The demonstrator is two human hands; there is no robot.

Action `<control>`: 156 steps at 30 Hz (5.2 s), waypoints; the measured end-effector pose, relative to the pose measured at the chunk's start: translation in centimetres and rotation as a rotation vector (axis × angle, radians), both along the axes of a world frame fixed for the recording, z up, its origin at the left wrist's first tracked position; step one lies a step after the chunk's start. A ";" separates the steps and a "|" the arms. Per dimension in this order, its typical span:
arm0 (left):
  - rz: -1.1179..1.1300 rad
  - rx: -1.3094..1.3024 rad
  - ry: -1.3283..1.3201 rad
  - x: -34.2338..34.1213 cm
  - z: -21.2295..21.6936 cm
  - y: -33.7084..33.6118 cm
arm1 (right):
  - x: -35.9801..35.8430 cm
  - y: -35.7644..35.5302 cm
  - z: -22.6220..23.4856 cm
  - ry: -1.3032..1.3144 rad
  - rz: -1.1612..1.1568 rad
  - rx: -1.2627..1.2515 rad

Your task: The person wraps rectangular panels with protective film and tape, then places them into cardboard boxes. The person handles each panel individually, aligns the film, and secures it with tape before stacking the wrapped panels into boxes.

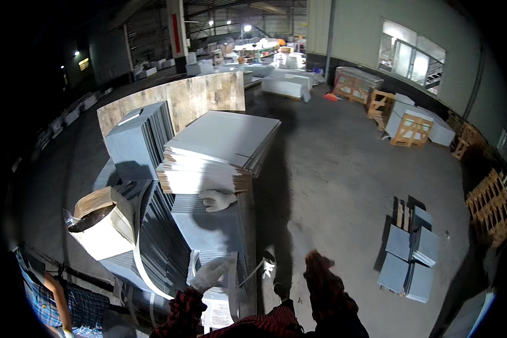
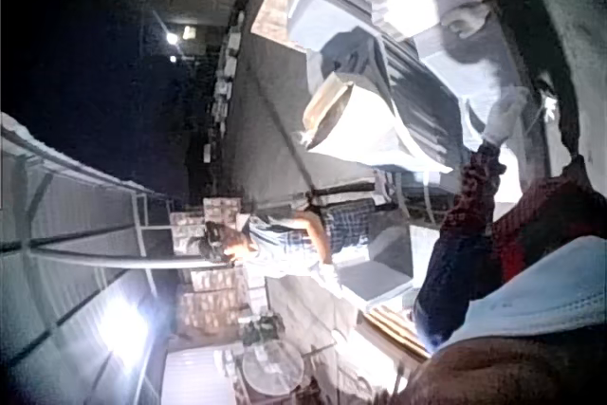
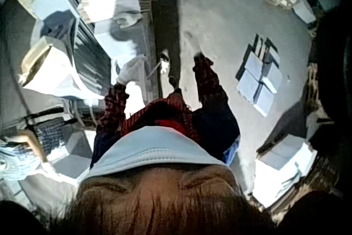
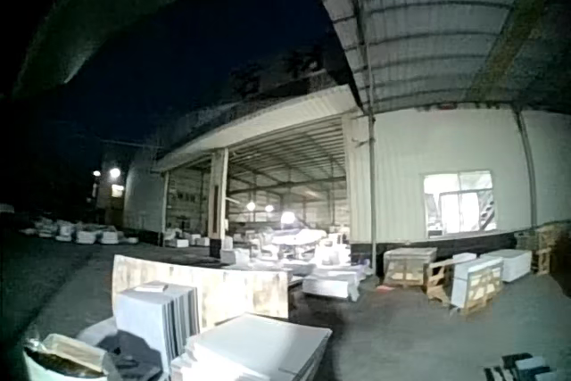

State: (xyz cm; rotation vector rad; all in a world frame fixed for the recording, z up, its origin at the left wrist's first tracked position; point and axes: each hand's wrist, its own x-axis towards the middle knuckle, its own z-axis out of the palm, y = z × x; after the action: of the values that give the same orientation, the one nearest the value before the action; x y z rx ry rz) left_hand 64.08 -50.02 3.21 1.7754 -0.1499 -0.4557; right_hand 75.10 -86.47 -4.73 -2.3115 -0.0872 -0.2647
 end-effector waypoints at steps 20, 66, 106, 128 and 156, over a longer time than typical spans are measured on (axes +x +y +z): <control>0.825 0.071 -0.380 24.0 8.7 -10.9 | 43.6 1.2 20.1 -0.210 -0.029 -0.532; 0.879 -0.024 -0.432 24.4 9.3 -11.4 | 19.9 11.4 17.3 -0.933 0.385 0.349; 2.265 -0.760 -0.574 -58.4 7.4 -18.2 | -32.0 29.5 12.9 0.287 1.505 0.484; 2.068 -0.023 -0.267 -62.8 6.8 20.0 | -32.7 59.9 13.5 0.124 1.457 0.364; 0.961 1.387 -0.207 -62.2 9.1 32.2 | -38.7 60.9 15.0 -0.980 1.525 -0.339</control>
State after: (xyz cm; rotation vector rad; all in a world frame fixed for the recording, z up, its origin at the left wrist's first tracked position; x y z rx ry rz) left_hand 1.84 -17.82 12.28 2.8892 1.0895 0.4936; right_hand 36.43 -25.57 10.23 -1.5491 -2.2984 -0.5241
